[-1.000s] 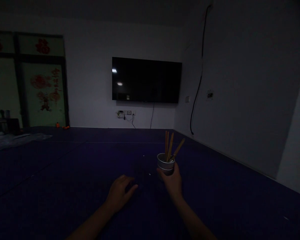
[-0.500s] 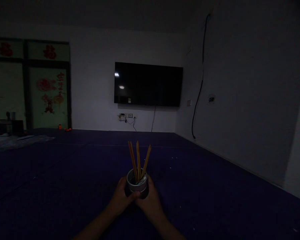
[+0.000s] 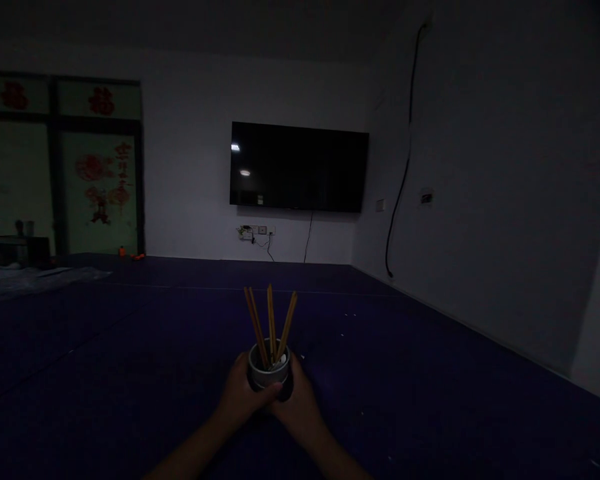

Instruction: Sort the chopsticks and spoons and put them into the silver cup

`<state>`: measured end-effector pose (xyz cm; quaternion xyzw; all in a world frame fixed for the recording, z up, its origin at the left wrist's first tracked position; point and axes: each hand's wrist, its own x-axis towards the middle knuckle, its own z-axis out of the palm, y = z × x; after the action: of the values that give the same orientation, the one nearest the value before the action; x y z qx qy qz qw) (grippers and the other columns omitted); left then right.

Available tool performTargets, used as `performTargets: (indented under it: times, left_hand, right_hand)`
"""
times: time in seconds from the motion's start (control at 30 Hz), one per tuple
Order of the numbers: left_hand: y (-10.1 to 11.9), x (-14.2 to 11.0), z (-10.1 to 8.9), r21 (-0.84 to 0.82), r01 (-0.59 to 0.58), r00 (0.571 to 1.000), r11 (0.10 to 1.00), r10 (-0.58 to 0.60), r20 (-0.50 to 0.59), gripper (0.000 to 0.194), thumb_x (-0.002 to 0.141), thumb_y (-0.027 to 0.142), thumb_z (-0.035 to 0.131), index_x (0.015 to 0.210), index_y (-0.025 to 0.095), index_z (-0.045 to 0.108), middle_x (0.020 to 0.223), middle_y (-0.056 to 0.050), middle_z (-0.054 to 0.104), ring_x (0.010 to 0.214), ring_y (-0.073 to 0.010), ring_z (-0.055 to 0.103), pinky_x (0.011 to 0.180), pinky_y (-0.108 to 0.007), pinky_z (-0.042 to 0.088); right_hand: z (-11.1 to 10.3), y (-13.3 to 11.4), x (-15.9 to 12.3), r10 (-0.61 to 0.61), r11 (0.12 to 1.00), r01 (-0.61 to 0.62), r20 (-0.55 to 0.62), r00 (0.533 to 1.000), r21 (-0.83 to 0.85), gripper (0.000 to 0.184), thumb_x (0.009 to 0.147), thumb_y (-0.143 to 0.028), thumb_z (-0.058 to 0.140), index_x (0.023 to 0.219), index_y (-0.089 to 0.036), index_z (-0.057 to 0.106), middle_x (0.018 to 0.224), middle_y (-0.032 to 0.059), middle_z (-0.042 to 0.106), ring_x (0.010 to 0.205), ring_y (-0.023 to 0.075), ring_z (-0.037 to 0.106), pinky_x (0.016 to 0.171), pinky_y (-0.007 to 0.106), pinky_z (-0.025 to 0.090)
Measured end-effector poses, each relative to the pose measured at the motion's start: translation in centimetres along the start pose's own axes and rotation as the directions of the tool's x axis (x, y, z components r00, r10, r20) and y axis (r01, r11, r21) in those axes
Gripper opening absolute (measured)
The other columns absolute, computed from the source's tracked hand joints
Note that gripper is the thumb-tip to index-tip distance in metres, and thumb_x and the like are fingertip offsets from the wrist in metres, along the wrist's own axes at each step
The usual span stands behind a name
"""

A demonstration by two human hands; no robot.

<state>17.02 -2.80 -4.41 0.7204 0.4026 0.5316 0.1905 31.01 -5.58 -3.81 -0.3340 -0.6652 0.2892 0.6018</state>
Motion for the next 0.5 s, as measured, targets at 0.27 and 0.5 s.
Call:
performTargets:
  times: [0.27, 0.5]
  left_hand:
    - [-0.3, 1.9, -2.8, 0.289, 0.209, 0.928, 0.934, -0.096, -0.361, 0.059, 0.064, 0.059, 0.062, 0.104, 0.015, 0.059, 0.101, -0.013, 0.067, 0.098, -0.0307, 0.061, 0.083, -0.044, 0.049]
    - [-1.0, 2.8, -5.5, 0.484, 0.411, 0.866, 0.772, -0.166, -0.471, 0.062, 0.065, 0.062, 0.057, 0.104, 0.014, 0.059, 0.1, -0.015, 0.067, 0.101, -0.0321, 0.06, 0.082, -0.04, 0.047]
  right_hand:
    - [-0.8, 2.2, -0.5, 0.064, 0.982, -0.072, -0.05, 0.997, -0.176, 0.095, 0.061, -0.031, 0.078, 0.142, -0.029, 0.029, 0.13, 0.0105, 0.053, 0.116, 0.029, 0.052, 0.094, 0.048, 0.043]
    - [-1.3, 2.7, -0.5, 0.033, 0.975, -0.051, -0.085, 0.996, -0.217, 0.084, 0.068, -0.032, 0.073, 0.142, -0.031, 0.032, 0.127, 0.0089, 0.055, 0.111, 0.0276, 0.056, 0.091, 0.046, 0.046]
